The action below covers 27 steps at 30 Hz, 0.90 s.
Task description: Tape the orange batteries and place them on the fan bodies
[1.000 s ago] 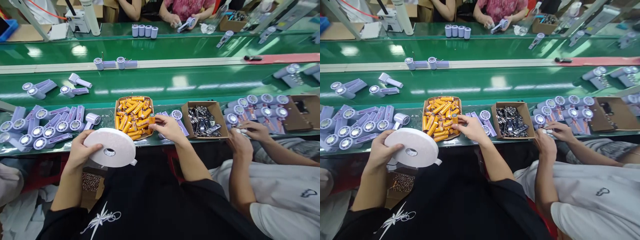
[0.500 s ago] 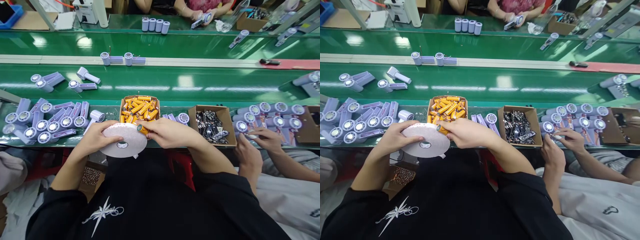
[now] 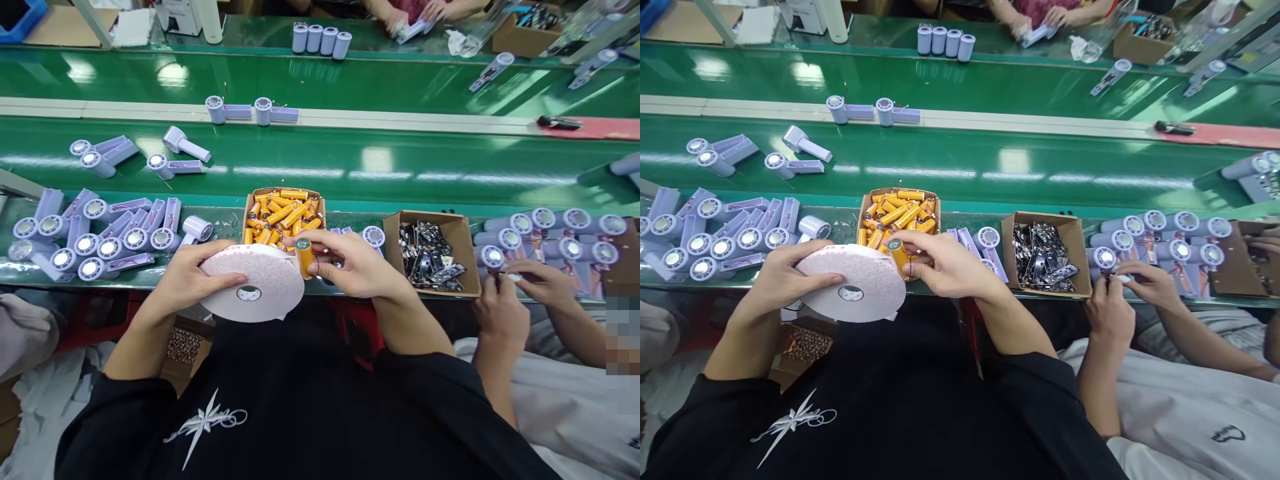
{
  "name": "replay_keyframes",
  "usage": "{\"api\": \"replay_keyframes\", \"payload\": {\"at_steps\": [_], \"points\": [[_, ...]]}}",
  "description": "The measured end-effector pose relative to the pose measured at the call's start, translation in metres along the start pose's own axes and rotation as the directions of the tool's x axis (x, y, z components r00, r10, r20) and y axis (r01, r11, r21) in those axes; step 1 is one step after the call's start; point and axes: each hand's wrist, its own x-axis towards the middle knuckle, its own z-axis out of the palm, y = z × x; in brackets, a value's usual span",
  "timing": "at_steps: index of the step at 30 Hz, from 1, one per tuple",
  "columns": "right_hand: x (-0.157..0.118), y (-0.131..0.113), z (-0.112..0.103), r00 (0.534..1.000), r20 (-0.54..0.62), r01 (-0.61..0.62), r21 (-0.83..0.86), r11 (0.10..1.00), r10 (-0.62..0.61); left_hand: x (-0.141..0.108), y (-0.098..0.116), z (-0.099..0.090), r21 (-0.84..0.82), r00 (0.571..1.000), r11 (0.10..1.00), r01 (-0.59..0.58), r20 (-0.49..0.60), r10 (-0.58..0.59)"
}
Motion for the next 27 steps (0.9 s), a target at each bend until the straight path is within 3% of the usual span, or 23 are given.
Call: {"api": "replay_keyframes", "payload": {"at_steps": [3,5,6,8,9,10,11,12,14,15,17,20,23,27], "points": [[-0.002,0.003,0.008,0.998,-0.063,-0.017,0.192,0.981,0.029,-0.003,-0.001,-0.001,-0.013,0.999,1.000,-0.010,-0.031,0.010],[-0.005,0.007,0.010,0.979,-0.202,0.030,0.321,0.947,0.037,-0.007,-0.003,-0.003,-0.012,0.996,1.000,0.016,-0.089,-0.017],[-0.008,0.009,0.009,0.949,-0.312,0.076,0.359,0.930,0.043,-0.010,-0.005,-0.005,-0.007,0.992,0.999,0.041,-0.117,-0.042],[-0.016,0.013,0.004,0.846,-0.530,0.165,0.363,0.917,0.057,-0.017,-0.010,-0.008,0.008,0.987,0.996,0.088,-0.136,-0.086],[-0.020,0.014,-0.001,0.799,-0.598,0.188,0.339,0.922,0.057,-0.019,-0.012,-0.010,0.017,0.988,0.995,0.097,-0.122,-0.095],[-0.023,0.013,-0.007,0.784,-0.620,0.188,0.308,0.933,0.047,-0.020,-0.012,-0.011,0.030,0.991,0.995,0.098,-0.091,-0.095],[-0.025,0.011,-0.012,0.808,-0.589,0.161,0.268,0.950,0.029,-0.021,-0.012,-0.012,0.044,0.995,0.995,0.089,-0.048,-0.087],[-0.026,0.008,-0.017,0.862,-0.506,0.120,0.209,0.970,0.002,-0.019,-0.010,-0.012,0.057,0.998,0.996,0.070,0.001,-0.071],[-0.021,-0.002,-0.023,0.971,-0.234,0.060,0.020,0.998,-0.053,-0.013,-0.004,-0.011,0.076,0.994,0.997,0.014,0.103,-0.022],[-0.016,-0.008,-0.025,0.994,-0.087,0.061,-0.093,0.994,-0.069,-0.009,0.001,-0.010,0.082,0.989,0.997,-0.016,0.148,0.004],[-0.004,-0.020,-0.024,0.987,0.129,0.125,-0.285,0.950,-0.092,0.000,0.010,-0.008,0.091,0.974,0.993,-0.069,0.221,0.048],[0.013,-0.028,-0.018,0.948,0.297,0.242,-0.428,0.871,-0.117,0.013,0.019,-0.005,0.140,0.958,0.983,-0.121,0.277,0.078],[0.019,-0.028,-0.009,0.932,0.347,0.276,-0.488,0.828,-0.106,0.023,0.024,-0.003,0.234,0.947,0.958,-0.165,0.307,0.088],[0.014,-0.040,-0.001,0.948,0.304,0.250,-0.532,0.809,-0.094,0.032,0.030,-0.015,0.347,0.937,0.909,-0.230,0.330,0.111]]}}
